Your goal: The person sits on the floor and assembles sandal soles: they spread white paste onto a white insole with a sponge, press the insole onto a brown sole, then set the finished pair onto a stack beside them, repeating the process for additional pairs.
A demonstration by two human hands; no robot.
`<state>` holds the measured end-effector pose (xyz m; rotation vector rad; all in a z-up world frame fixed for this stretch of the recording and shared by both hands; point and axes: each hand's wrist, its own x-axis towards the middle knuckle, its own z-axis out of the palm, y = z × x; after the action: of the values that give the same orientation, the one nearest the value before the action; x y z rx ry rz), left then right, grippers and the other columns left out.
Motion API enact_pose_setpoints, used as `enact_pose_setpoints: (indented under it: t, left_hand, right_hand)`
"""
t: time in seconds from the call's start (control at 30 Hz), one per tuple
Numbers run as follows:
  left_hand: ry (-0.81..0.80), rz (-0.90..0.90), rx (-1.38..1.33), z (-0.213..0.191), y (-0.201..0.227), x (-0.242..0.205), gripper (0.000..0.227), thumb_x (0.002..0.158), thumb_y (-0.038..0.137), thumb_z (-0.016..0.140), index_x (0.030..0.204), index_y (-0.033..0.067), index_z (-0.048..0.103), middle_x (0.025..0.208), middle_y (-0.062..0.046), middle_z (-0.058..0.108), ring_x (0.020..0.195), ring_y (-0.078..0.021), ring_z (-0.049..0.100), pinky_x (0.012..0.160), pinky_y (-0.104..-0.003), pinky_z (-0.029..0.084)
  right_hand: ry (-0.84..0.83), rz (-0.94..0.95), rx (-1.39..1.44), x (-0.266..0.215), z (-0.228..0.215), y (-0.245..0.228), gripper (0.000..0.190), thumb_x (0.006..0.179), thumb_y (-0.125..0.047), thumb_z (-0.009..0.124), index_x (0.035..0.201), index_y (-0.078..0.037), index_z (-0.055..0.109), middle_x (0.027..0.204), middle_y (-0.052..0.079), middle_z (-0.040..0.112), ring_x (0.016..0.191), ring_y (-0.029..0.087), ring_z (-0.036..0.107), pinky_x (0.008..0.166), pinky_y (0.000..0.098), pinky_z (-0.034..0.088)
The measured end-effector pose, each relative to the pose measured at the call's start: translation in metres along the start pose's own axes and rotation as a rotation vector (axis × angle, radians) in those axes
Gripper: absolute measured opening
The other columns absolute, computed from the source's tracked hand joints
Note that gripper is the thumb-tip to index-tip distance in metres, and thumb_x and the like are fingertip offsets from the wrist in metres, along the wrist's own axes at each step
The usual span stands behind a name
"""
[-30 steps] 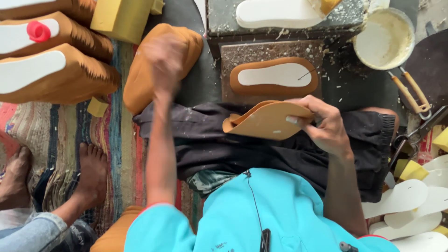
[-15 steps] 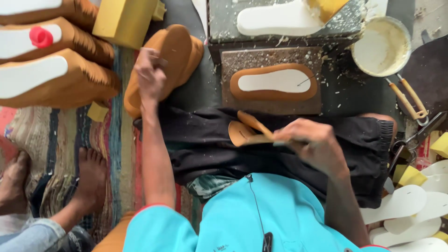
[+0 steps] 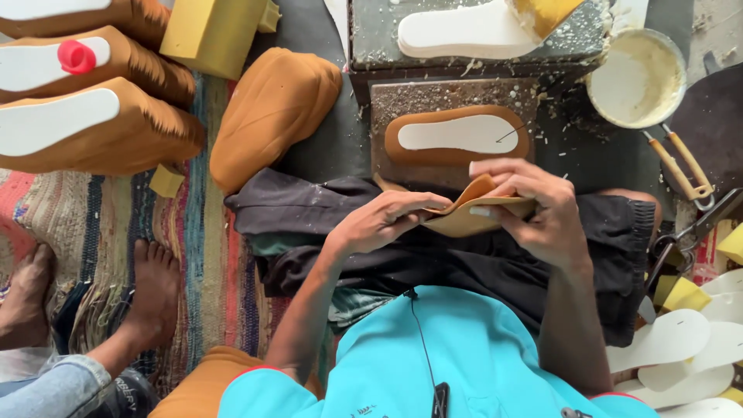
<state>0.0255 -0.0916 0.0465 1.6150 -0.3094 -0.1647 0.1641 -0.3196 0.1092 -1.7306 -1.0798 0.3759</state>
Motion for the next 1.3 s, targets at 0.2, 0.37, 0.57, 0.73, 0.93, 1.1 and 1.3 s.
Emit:
enact_pose_setpoints:
  t: [0.2,0.37,0.57,0.73,0.93,1.1,1.3]
  left_hand:
    - [0.276,0.180,0.556,-0.060,0.019,-0.006,0.019,0.097,0.004,0.060,0.105,0.0096,0.077,0.104,-0.009,0.077,0.097,-0.0268,0.072,0.091,-0.035,0.057]
    - [1.008,-0.173,1.141,-0.205,-0.176,-0.072,0.024,0.095,0.012,0.069,0.112,-0.0044,0.063,0.097,-0.020,0.063,0.085,-0.0379,0.059,0.073,-0.048,0.047]
    - [0.944,-0.829,1.186,-0.259,-0.202,-0.064,0.051,0.071,0.023,0.088,0.112,0.0042,0.065,0.118,-0.018,0.058,0.114,-0.0430,0.047,0.091,-0.059,0.038]
    - [0.987,-0.405,1.092,-0.230,-0.163,-0.078,0.033,0.075,0.011,0.085,0.105,0.0082,0.072,0.107,-0.019,0.059,0.101,-0.0398,0.057,0.087,-0.046,0.049]
    - [0.830,-0.134,0.715,-0.137,-0.065,-0.056,0.034,0.095,-0.013,0.049,0.118,0.0044,0.066,0.100,-0.013,0.072,0.091,-0.0214,0.073,0.077,-0.035,0.057]
    - [0.452,0.115,0.307,-0.038,-0.009,-0.024,0.059,0.080,-0.016,0.049,0.132,0.0055,0.065,0.126,-0.013,0.071,0.101,-0.0240,0.067,0.085,-0.033,0.052]
    - [0.134,0.168,-0.062,0.010,-0.006,-0.005,0.067,0.077,-0.018,0.049,0.140,0.0036,0.057,0.138,-0.012,0.065,0.123,-0.0259,0.067,0.105,-0.032,0.051]
  right_hand:
    - [0.084,0.087,-0.153,-0.025,-0.003,-0.001,0.020,0.074,0.002,0.085,0.091,-0.004,0.076,0.094,0.008,0.071,0.082,0.014,0.072,0.074,0.0255,0.056]
    - [0.075,0.081,-0.087,-0.022,0.002,-0.031,0.024,0.079,0.002,0.082,0.101,-0.003,0.071,0.100,0.008,0.073,0.089,0.016,0.075,0.081,0.0254,0.059]
    - [0.014,0.105,-0.251,-0.023,0.007,-0.026,0.030,0.076,0.000,0.083,0.104,-0.003,0.072,0.097,0.009,0.073,0.084,0.020,0.074,0.073,0.0288,0.060]
    - [-0.118,0.073,-0.218,-0.022,0.009,-0.030,0.026,0.076,0.008,0.071,0.099,-0.004,0.067,0.111,0.009,0.073,0.091,0.022,0.076,0.078,0.0306,0.063]
    - [-0.306,-0.159,-0.246,-0.015,0.007,-0.036,0.024,0.073,-0.002,0.078,0.096,-0.006,0.071,0.096,0.004,0.073,0.087,0.026,0.072,0.078,0.0396,0.056]
    - [-0.191,-0.103,0.010,-0.002,0.022,-0.037,0.017,0.081,0.005,0.073,0.094,-0.006,0.072,0.117,0.011,0.069,0.091,0.020,0.073,0.074,0.0321,0.059]
    - [0.182,-0.183,-0.206,0.015,0.014,-0.033,0.024,0.065,0.001,0.086,0.083,-0.001,0.069,0.138,0.022,0.051,0.128,0.044,0.052,0.100,0.0460,0.050]
